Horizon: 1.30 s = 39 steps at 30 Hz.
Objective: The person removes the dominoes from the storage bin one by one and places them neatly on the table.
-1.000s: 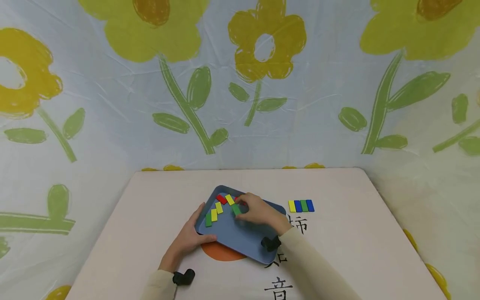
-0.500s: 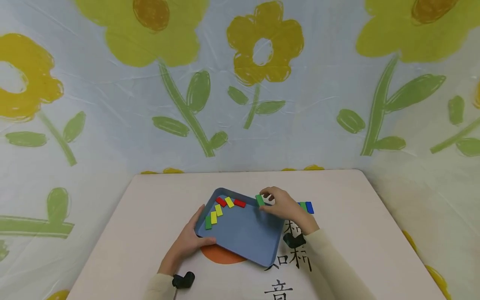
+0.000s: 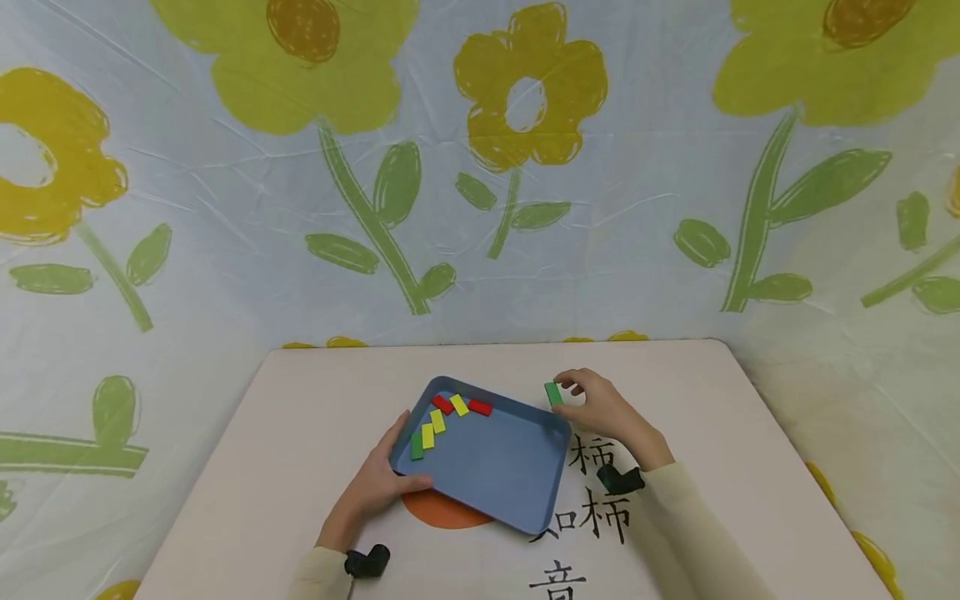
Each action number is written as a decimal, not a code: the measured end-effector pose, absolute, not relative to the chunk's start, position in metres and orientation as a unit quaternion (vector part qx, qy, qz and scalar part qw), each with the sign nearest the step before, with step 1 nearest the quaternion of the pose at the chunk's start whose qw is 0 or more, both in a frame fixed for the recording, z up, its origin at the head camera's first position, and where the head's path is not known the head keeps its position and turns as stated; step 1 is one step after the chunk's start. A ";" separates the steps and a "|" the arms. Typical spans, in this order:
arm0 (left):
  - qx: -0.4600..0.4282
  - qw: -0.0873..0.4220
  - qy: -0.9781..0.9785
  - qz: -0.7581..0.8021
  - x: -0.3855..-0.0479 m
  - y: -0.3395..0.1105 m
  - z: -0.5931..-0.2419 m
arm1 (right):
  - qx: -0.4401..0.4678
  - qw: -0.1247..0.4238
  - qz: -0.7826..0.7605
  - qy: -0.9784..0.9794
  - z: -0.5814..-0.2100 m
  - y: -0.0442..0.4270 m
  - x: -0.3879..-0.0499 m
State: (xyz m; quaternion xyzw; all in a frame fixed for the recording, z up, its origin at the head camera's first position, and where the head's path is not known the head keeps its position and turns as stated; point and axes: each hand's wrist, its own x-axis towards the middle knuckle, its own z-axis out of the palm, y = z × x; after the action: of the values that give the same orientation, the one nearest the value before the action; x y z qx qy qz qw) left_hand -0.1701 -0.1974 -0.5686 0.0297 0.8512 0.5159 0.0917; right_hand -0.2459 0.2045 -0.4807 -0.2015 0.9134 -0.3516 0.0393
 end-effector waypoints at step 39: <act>0.042 0.089 0.854 0.510 -0.170 -0.198 -0.567 | -0.071 0.028 -0.319 0.945 -0.516 0.320 -0.227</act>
State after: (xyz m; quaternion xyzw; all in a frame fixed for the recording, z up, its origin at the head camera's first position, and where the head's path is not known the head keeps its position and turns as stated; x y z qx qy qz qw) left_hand -0.1700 -0.1976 -0.5666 0.0422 0.8542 0.5105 0.0890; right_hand -0.2270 0.3197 -0.5164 -0.0709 0.9446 -0.3192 0.0284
